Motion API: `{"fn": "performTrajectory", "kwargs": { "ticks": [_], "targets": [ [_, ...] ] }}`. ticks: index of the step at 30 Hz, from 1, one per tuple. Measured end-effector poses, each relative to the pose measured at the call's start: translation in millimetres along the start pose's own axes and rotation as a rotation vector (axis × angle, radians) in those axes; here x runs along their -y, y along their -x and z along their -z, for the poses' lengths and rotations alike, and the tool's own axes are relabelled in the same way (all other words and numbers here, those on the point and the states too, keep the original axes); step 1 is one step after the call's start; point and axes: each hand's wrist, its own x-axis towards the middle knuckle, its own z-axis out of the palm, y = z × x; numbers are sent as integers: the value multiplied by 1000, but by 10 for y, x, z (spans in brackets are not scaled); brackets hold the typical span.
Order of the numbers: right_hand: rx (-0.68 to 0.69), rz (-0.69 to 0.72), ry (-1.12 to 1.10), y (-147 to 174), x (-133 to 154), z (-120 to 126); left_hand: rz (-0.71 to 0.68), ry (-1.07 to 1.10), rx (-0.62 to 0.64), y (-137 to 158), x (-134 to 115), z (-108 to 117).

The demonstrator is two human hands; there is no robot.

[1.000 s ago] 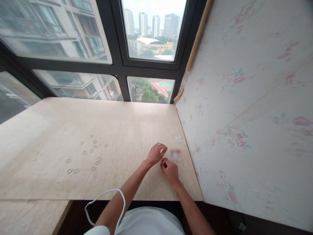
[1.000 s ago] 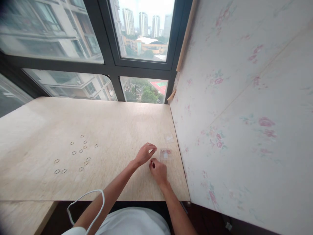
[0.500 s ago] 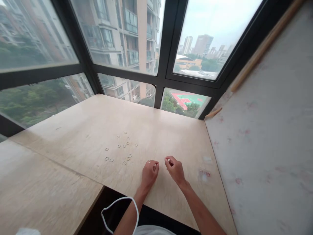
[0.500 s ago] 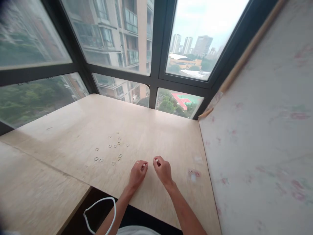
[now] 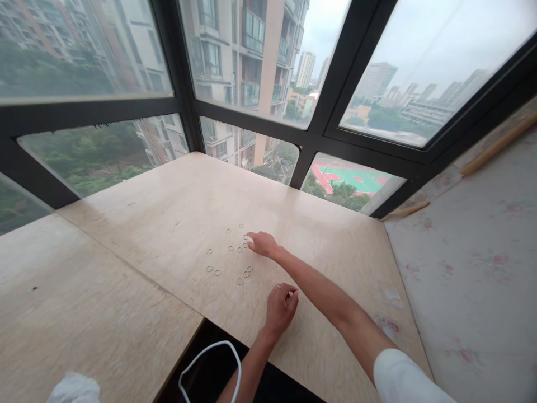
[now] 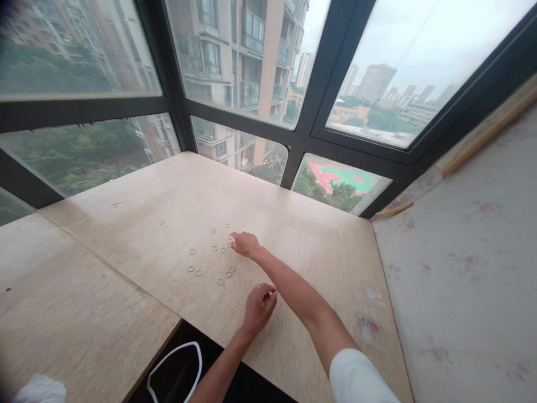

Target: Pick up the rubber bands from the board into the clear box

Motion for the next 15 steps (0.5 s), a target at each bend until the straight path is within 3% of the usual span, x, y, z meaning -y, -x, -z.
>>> {"fn": "performTrajectory", "kwargs": {
  "ticks": [6, 15],
  "targets": [
    [114, 30, 126, -342, 108, 14, 20, 23, -13, 2, -2, -6],
    [156, 54, 185, -277, 17, -9, 25, 25, -16, -5, -58, 20]
  ]
}}
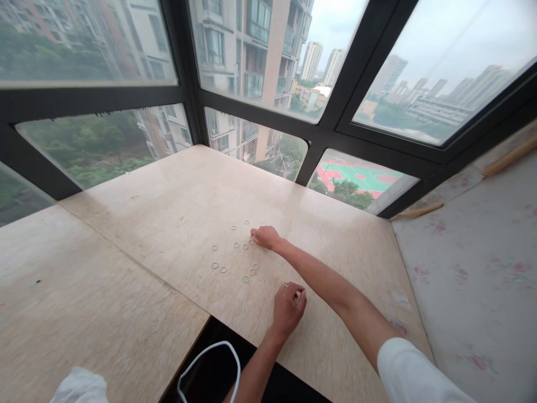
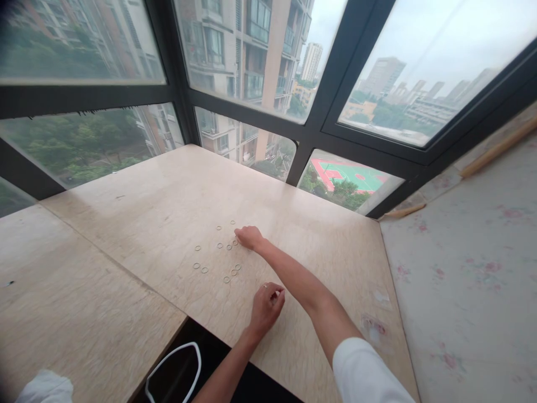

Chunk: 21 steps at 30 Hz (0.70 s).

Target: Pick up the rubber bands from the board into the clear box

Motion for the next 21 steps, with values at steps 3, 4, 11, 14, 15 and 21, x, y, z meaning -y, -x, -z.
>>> {"fn": "performTrajectory", "kwargs": {
  "ticks": [3, 4, 11, 14, 15, 21],
  "targets": [
    [24, 2, -24, 20, -43, -4, -3, 7, -2, 0, 17, -13],
    [39, 2, -36, 21, -60, 1, -3, 10, -3, 1, 25, -19],
    [133, -17, -161, 73, -196, 44, -12, -7, -5, 8, 57, -38],
    [103, -34, -261, 168, -270, 26, -13, -26, -7, 9, 40, -23],
    [84, -40, -302, 210, -298, 17, -10, -29, -7, 10, 31, -17],
    [-104, -88, -659, 598, -461, -43, -14, -17, 4, 10, -13, 10]
  ]
}}
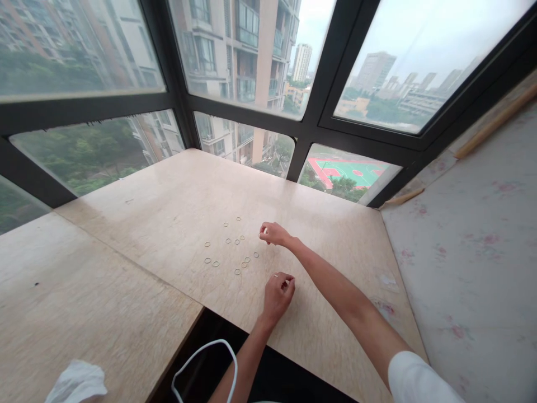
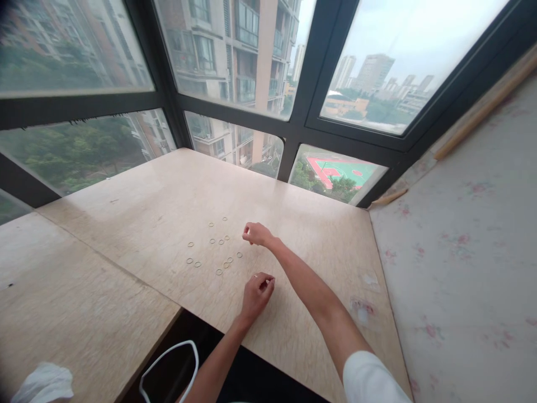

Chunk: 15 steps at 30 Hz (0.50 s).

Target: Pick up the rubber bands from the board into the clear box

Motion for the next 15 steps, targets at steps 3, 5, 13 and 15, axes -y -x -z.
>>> {"fn": "performTrajectory", "kwargs": {
  "ticks": [3, 5, 13, 15],
  "targets": [
    [-102, -15, -228, 292, -105, 35, -10, 1, 3, 1, 8, 2],
    [-162, -25, -375, 531, -195, 53, -15, 4, 17, 5, 20, 3],
    [-447, -112, -784, 1759, -713, 43, -25, 7, 85, -3, 43, 15],
    [-530, -146, -829, 2089, -838, -10, -10, 5, 90, -10, 48, 11]
  ]
}}
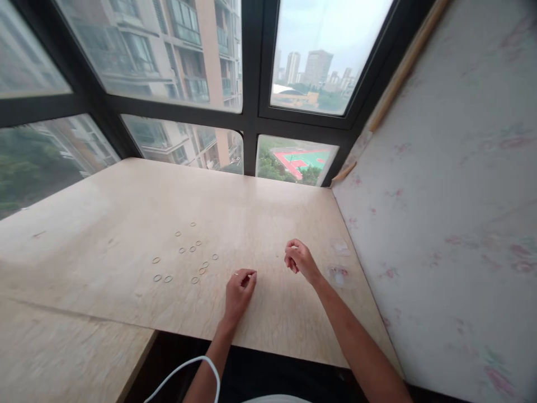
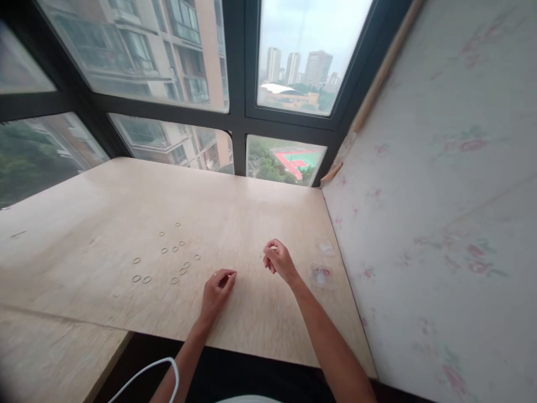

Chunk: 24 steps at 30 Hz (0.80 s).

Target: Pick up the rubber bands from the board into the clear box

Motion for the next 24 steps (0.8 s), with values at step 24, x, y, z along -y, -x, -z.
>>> {"fn": "performTrajectory", "kwargs": {
  "ticks": [24],
  "targets": [
    [-706, -69, 728, 1028, -451, 1292, 29, -80, 38, 10, -43, -4]
  ]
}}
